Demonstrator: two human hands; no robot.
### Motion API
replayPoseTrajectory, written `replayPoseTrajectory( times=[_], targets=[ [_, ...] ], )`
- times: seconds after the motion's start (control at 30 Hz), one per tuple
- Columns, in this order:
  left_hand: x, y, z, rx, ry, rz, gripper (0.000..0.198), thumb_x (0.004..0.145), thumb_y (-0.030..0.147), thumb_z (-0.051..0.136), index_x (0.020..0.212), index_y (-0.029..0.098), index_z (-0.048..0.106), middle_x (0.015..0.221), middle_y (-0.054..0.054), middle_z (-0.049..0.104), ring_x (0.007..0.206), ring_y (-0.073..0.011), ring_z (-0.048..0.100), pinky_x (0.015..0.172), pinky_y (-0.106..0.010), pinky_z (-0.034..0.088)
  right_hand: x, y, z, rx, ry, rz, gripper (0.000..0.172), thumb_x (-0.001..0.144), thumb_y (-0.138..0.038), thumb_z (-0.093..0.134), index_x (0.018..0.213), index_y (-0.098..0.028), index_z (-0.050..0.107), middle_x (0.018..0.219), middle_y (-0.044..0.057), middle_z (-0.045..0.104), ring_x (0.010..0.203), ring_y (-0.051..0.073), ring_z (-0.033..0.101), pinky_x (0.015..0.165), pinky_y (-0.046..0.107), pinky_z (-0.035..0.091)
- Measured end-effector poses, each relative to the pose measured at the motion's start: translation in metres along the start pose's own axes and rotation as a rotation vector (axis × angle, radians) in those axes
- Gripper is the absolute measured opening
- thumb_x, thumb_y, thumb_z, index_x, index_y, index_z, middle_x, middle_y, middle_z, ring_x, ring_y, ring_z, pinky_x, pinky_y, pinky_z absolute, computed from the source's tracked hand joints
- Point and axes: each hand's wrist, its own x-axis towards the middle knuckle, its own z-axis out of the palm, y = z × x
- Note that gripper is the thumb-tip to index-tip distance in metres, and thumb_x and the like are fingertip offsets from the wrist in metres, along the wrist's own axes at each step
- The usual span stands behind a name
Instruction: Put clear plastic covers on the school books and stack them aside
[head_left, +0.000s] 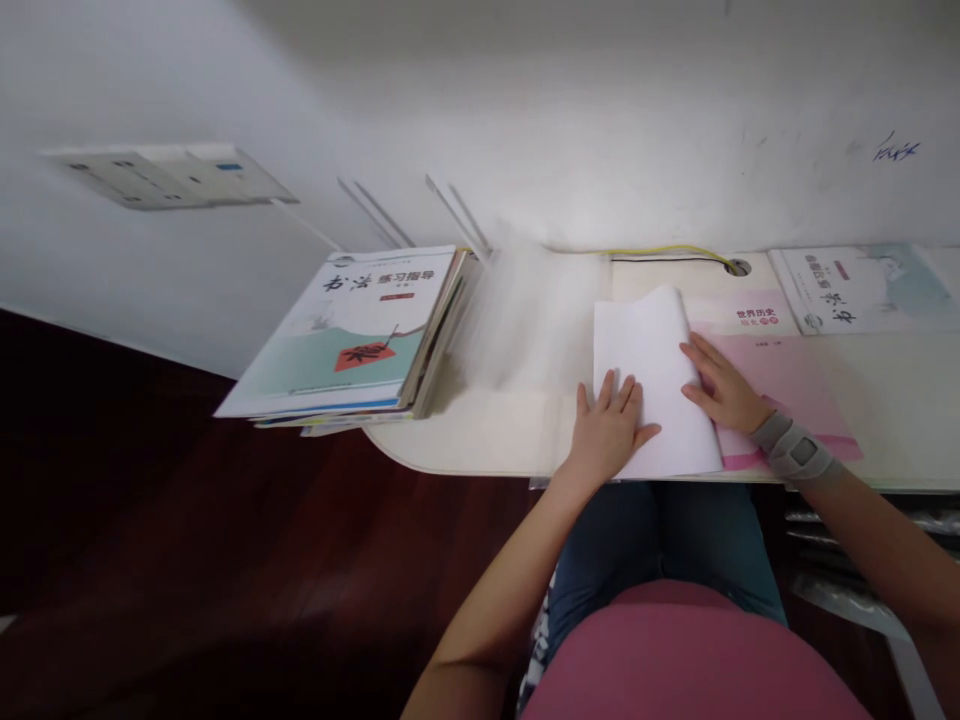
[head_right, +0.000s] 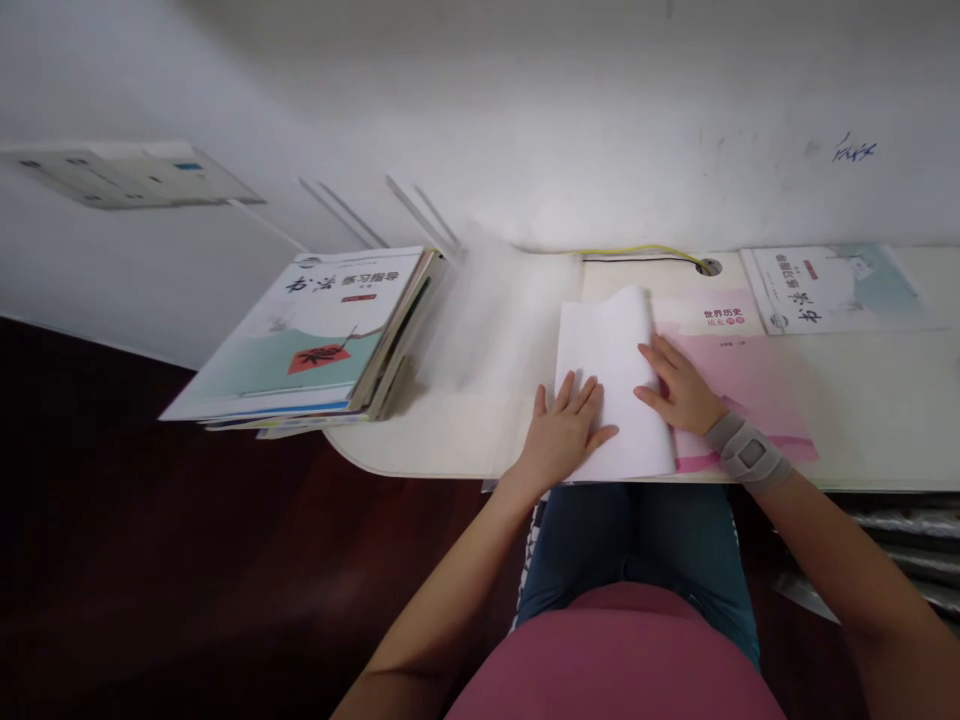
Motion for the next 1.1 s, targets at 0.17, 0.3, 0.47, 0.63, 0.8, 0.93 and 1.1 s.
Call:
replayPoseTrajectory(
  times=[0.17,0.3,0.47,0.63,0.8,0.93,1.1],
  targets=[
    [-0.006,-0.010,0.000,0.042,-0.009,-0.058,0.057,0.092,0.052,0.039,0.138,0.020,0.045,0.146,-0.009,0.041,0.140,-0.0356,0.024,0.107,-0.069,0.020,0.000,0.002,-0.001,0.055,0.021,0.041,0.055,0.093,-0.046,0.039,0.141,-0.019,0.041,0.148,0.014,0.038,0.137,0.024,0.035,0.112,0.049,0.031],
    [-0.015,-0.012,-0.004,0.085,-0.026,-0.032,0.056,0.093,0.051,0.037,0.138,0.018,0.045,0.145,-0.009,0.043,0.141,-0.0332,0.024,0.108,-0.068,0.021,0.000,0.000,-0.002,0.054,0.002,-0.058,0.051,0.091,-0.043,0.047,0.135,-0.018,0.048,0.145,0.014,0.043,0.133,0.025,0.041,0.111,0.047,0.035],
    [-0.016,-0.019,-0.005,0.109,-0.059,-0.095,0.056,0.094,0.050,0.035,0.139,0.019,0.044,0.148,-0.009,0.038,0.141,-0.0331,0.023,0.108,-0.066,0.023,-0.001,-0.001,-0.001,-0.014,0.017,-0.103,0.048,0.089,-0.041,0.049,0.132,-0.020,0.051,0.144,0.013,0.044,0.131,0.027,0.043,0.108,0.049,0.038],
    [-0.002,-0.010,-0.007,0.104,-0.081,-0.111,0.060,0.095,0.048,0.033,0.145,0.014,0.032,0.153,-0.011,0.026,0.142,-0.0306,0.020,0.110,-0.061,0.023,0.001,-0.005,0.002,-0.176,-0.055,-0.133,0.053,0.091,-0.045,0.044,0.135,-0.016,0.047,0.147,0.017,0.039,0.136,0.030,0.035,0.109,0.054,0.034],
    [0.007,0.005,-0.003,0.063,-0.071,-0.017,0.067,0.094,0.055,0.027,0.145,0.012,0.033,0.151,-0.013,0.030,0.142,-0.0302,0.023,0.111,-0.060,0.021,0.000,-0.001,0.005,-0.216,-0.057,-0.141,0.055,0.091,-0.045,0.045,0.137,-0.015,0.044,0.148,0.017,0.036,0.138,0.031,0.032,0.109,0.055,0.034],
    [0.004,0.003,0.002,0.061,-0.060,-0.028,0.069,0.093,0.058,0.028,0.144,0.013,0.035,0.150,-0.013,0.033,0.142,-0.0318,0.022,0.110,-0.065,0.018,-0.001,0.000,0.004,-0.220,-0.087,-0.162,0.051,0.089,-0.042,0.048,0.134,-0.017,0.049,0.150,0.016,0.033,0.139,0.031,0.030,0.109,0.054,0.033],
    [0.000,-0.003,0.000,0.071,-0.094,-0.040,0.068,0.093,0.057,0.029,0.144,0.013,0.034,0.150,-0.011,0.032,0.142,-0.0314,0.021,0.109,-0.066,0.017,0.000,-0.004,0.001,-0.193,-0.111,-0.159,0.055,0.089,-0.048,0.048,0.135,-0.016,0.049,0.151,0.016,0.031,0.140,0.031,0.027,0.111,0.052,0.032]
  ],
)
